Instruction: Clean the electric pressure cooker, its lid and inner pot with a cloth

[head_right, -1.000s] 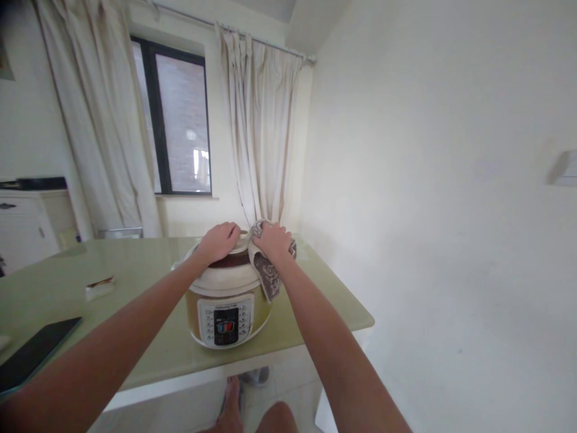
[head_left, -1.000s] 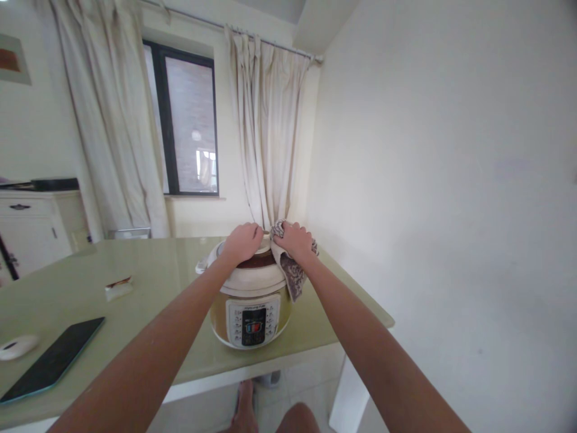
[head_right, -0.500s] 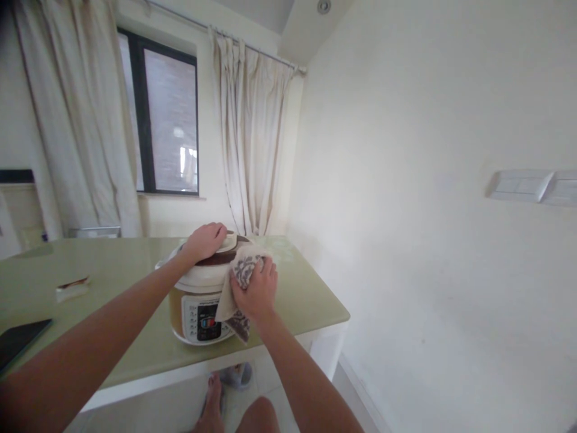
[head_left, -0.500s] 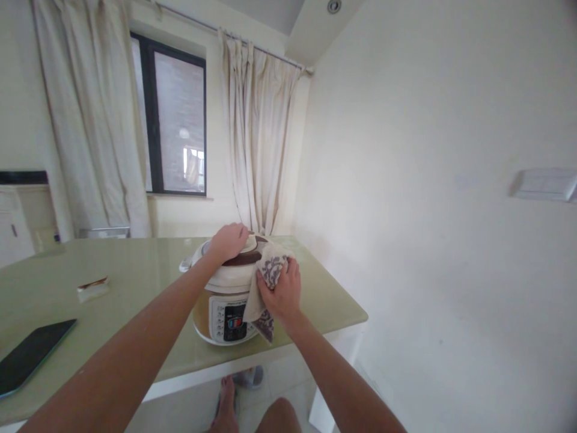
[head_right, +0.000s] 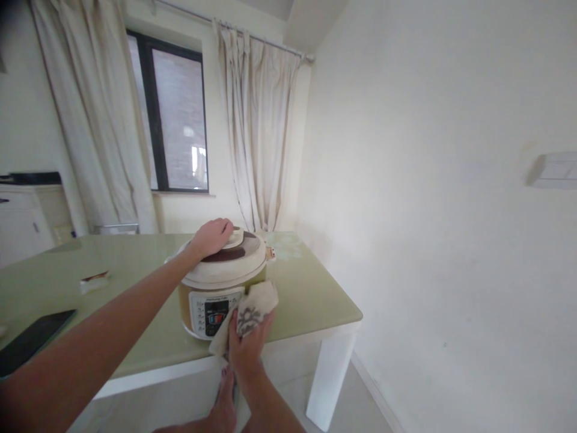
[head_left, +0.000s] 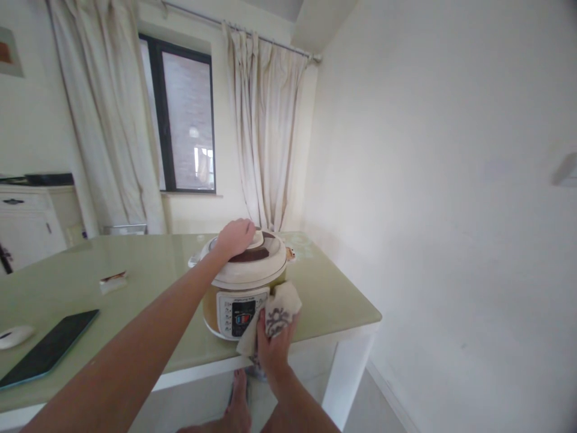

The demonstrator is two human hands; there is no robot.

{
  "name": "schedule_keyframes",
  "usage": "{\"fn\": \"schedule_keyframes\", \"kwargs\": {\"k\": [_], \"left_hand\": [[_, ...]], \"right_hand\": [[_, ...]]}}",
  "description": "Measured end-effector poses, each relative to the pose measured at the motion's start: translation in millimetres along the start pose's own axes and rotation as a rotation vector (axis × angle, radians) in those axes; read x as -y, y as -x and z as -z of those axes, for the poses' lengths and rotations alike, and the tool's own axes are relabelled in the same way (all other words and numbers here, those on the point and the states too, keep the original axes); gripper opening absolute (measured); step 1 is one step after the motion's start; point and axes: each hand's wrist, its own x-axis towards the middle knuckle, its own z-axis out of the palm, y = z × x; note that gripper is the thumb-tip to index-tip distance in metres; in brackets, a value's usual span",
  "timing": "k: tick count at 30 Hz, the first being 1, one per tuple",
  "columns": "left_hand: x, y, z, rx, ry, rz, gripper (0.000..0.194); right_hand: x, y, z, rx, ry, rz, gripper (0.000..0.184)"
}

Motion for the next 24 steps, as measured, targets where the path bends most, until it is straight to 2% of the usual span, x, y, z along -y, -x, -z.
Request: {"fn": "schedule_keyframes", "kwargs": {"k": [3,5,8,10,13,17,19,21,24], "left_hand": [[0.4,-0.4,-1.0,-0.004,0.006,0.0,0.046],[0.8,-0.3,-1.4,-0.007,0.012,-0.001,0.046],[1.4,0.1,-1.5,-0.011,0.015,-0.002,0.045],[1.6,0.3,-1.4,-0.009,0.014,-0.006,0.045],[2.2,0.3,-1.5,-0.007,0.014,-0.018,0.044],[4.3,-0.9,-3.7,-0.012,0.023,-0.035,0.043],[5.4,-1.5,-5.0,-0.014,0.031,-0.035,0.042],[5.9,-1.8,-5.7,-0.015,0.043,-0.03,0.041],[5.2,-1.4,-4.8,-0.015,0.061,-0.017,0.041]], "right_hand": [[10.5,24.7,-9.9,-0.138,0.172,0.299,0.045],[23.2,27.8,-9.0,-0.147,0.171,0.571,0.04],[43.7,12.9,-0.7,-0.16,0.09,0.899,0.032],[55.3,-5.7,6.6,-0.161,0.063,0.969,0.027],[70.7,-40.9,19.7,-0.142,0.061,0.838,0.031],[89.3,-95.6,39.1,-0.16,0.024,0.491,0.061],[93.1,-116.1,45.2,-0.172,-0.021,0.382,0.072],[90.5,-122.1,46.7,-0.176,-0.051,0.318,0.074],[76.4,-99.5,42.5,-0.154,-0.059,0.241,0.065]]}}
